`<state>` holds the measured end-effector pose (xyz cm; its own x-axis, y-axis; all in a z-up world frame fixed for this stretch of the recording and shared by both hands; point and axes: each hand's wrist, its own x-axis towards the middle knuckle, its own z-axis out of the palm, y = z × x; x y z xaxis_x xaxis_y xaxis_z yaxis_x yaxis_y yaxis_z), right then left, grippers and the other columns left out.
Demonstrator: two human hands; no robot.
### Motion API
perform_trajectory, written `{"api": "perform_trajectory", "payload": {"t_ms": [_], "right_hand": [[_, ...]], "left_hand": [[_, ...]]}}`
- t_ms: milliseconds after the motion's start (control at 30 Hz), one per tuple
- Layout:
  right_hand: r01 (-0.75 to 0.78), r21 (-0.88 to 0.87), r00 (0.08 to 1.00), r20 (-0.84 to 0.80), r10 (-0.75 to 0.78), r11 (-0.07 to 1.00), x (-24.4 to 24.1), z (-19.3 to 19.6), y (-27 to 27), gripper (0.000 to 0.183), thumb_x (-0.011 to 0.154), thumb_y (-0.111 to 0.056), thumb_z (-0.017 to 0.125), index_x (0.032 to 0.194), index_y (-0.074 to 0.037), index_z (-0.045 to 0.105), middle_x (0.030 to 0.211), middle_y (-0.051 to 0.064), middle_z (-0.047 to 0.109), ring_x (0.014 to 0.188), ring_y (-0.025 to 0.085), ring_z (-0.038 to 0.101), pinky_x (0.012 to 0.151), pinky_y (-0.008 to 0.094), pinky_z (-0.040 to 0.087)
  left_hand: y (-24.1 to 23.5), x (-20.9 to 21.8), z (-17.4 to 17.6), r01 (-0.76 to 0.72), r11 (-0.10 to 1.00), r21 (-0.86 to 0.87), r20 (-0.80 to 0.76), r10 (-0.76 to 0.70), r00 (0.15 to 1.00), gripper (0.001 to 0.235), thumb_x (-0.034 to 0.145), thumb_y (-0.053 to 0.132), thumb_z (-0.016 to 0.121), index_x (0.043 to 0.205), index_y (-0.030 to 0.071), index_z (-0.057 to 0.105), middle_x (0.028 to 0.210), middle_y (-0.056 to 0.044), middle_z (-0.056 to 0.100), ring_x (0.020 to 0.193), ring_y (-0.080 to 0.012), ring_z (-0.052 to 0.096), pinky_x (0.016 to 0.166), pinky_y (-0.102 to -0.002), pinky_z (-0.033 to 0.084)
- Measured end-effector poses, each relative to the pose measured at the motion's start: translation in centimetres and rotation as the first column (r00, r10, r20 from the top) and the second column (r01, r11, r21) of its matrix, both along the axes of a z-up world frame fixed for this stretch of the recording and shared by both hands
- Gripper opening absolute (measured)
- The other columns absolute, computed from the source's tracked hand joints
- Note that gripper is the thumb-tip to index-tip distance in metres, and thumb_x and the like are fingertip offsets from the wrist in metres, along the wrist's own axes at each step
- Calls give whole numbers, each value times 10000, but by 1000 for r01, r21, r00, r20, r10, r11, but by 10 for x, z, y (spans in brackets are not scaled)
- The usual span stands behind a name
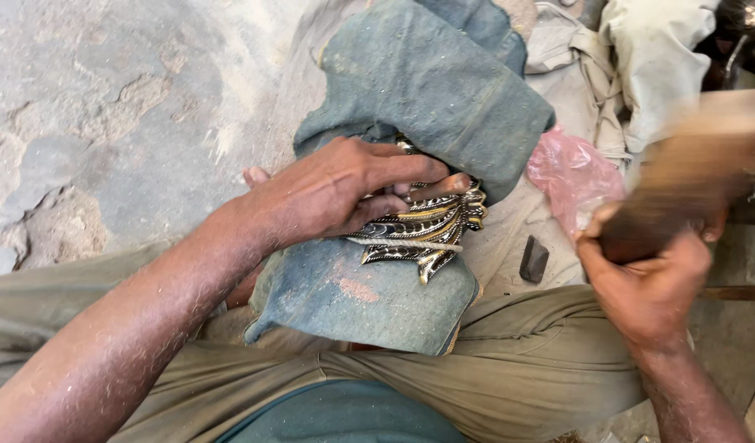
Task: The person sits on the ground and uses a hammer and chisel to shape a decorative metal object resting on a cushion. They repeatedly strike the chisel to refine the metal's surface and details.
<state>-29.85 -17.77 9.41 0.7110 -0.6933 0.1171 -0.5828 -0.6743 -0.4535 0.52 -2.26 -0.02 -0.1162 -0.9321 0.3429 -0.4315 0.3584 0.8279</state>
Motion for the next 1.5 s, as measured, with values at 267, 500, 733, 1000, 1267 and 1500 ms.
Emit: {"api": "perform_trajectory", "payload": {"t_ms": [267,500,733,1000,1267,1500], "right_hand": [[6,-33,1000,27,-5,999,0,-9,6,222,856,54,773,1039,28,651,971,109,694,898,168,684,820,308,554],[46,266,890,427,-161,963,-6,-20,6,215,971,50,761,1098,-20,602,1034,18,669,970,101,669,910,260,570],[69,-87,983,-161,-83,994,-9,-37,-16,360,742,111,784,1061,24,643,877,134,672,778,255,639,677,382,511],[45,604,774,482,-410,796,-38,-97,-54,402,859,173,712,1123,-65,525,1003,39,622,975,143,643,917,301,578],[-3,634,729,531,-432,774,-54,-129,-76,394,919,168,682,1169,-85,515,1016,2,578,1025,122,610,1045,343,561],[-34,651,721,541,-432,758,-45,-127,-78,381,917,172,689,1151,-75,517,1019,-4,568,1009,119,598,1019,345,540]], "left_hand": [[2,1,3,9,999,-32,-15,-10,1000,472,914,141,705,1369,121,581,1206,-102,725,1031,-335,727,846,-469,580],[-4,-1,0,5,1000,2,48,-5,999,474,921,156,693,1378,154,563,1252,-84,727,1038,-299,743,889,-468,603],[4,2,5,-25,999,-44,78,29,997,456,941,128,702,1378,150,574,1213,-96,731,1080,-309,715,899,-445,605],[51,-18,-11,-265,953,148,-344,301,890,476,954,183,751,1403,166,595,1061,-42,735,977,-156,765,916,-356,694],[129,-64,28,-165,984,64,-610,170,774,218,1055,102,758,1220,63,622,1140,-96,713,1017,-195,743,890,-351,619],[116,-71,-1,-315,949,-23,-450,271,851,322,999,74,801,1249,65,598,1117,-97,752,990,-196,770,836,-336,650]]}}
